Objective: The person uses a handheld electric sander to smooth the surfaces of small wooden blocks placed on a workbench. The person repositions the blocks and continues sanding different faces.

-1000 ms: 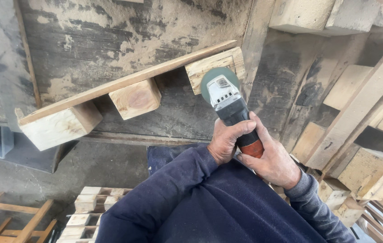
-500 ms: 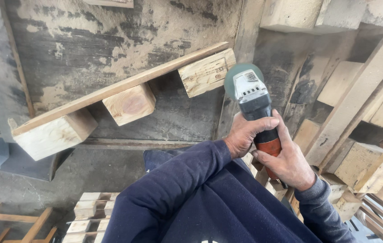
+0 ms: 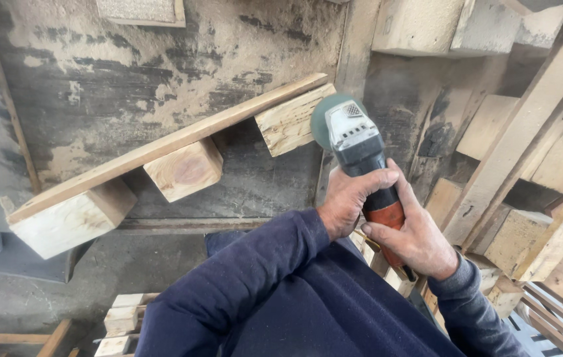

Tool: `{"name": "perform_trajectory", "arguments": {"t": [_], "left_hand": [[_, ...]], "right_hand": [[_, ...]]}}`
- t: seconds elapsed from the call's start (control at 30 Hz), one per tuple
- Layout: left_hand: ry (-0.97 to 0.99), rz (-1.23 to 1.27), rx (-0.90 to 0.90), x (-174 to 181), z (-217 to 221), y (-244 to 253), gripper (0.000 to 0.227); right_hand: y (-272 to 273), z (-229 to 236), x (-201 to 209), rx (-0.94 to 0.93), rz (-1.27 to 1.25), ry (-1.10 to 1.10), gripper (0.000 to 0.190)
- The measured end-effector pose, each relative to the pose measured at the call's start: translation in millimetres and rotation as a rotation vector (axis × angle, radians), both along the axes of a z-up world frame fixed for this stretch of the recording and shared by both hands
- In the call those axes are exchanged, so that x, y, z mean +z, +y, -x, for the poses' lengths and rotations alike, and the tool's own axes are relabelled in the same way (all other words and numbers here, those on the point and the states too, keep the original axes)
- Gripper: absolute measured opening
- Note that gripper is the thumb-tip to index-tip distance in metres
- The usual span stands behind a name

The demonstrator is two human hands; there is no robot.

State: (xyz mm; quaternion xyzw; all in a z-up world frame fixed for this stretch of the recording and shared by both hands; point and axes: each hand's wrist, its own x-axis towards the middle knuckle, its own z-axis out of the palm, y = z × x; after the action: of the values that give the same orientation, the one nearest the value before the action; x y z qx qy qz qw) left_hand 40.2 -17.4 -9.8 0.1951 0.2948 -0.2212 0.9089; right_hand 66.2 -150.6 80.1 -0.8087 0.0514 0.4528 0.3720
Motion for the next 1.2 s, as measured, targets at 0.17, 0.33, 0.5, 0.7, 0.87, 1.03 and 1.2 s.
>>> {"name": "perform_trajectory", "arguments": {"t": [0.17, 0.33, 0.5, 0.7, 0.87, 1.03, 1.2], "left_hand": [[0.074, 0.015, -0.059, 18.3, 8.4, -2.1, 0.039], [0.025, 0.009, -0.076, 5.6, -8.7, -1.4, 0.036], [0.040, -0.022, -0.096, 8.0, -12.8, 3.0, 0.033], [0.079, -0.024, -0.072, 19.4, -6.1, 1.0, 0.035], [0.100, 0.011, -0.072, 8.0, -19.9, -2.2, 0.035], [0.080, -0.054, -0.096, 24.1, -6.0, -2.4, 0.034], [0.027, -0.025, -0.077, 4.6, -7.9, -10.4, 0.034]], "right_hand": [[2.5, 7.5, 15.2, -0.022, 0.043, 0.103, 0.116], [-4.1, -2.8, 1.0, -0.047, 0.063, 0.099, 0.118], [-5.2, -8.1, -3.0, -0.015, 0.007, 0.067, 0.120], [-2.9, -0.9, 7.6, -0.078, -0.055, 0.090, 0.114], [-8.9, -6.5, -5.6, -0.151, -0.085, 0.078, 0.117], [-9.8, 4.8, 9.0, -0.082, -0.049, 0.104, 0.116], [-17.5, 6.7, -3.6, -0.199, -0.062, 0.108, 0.116]]}}
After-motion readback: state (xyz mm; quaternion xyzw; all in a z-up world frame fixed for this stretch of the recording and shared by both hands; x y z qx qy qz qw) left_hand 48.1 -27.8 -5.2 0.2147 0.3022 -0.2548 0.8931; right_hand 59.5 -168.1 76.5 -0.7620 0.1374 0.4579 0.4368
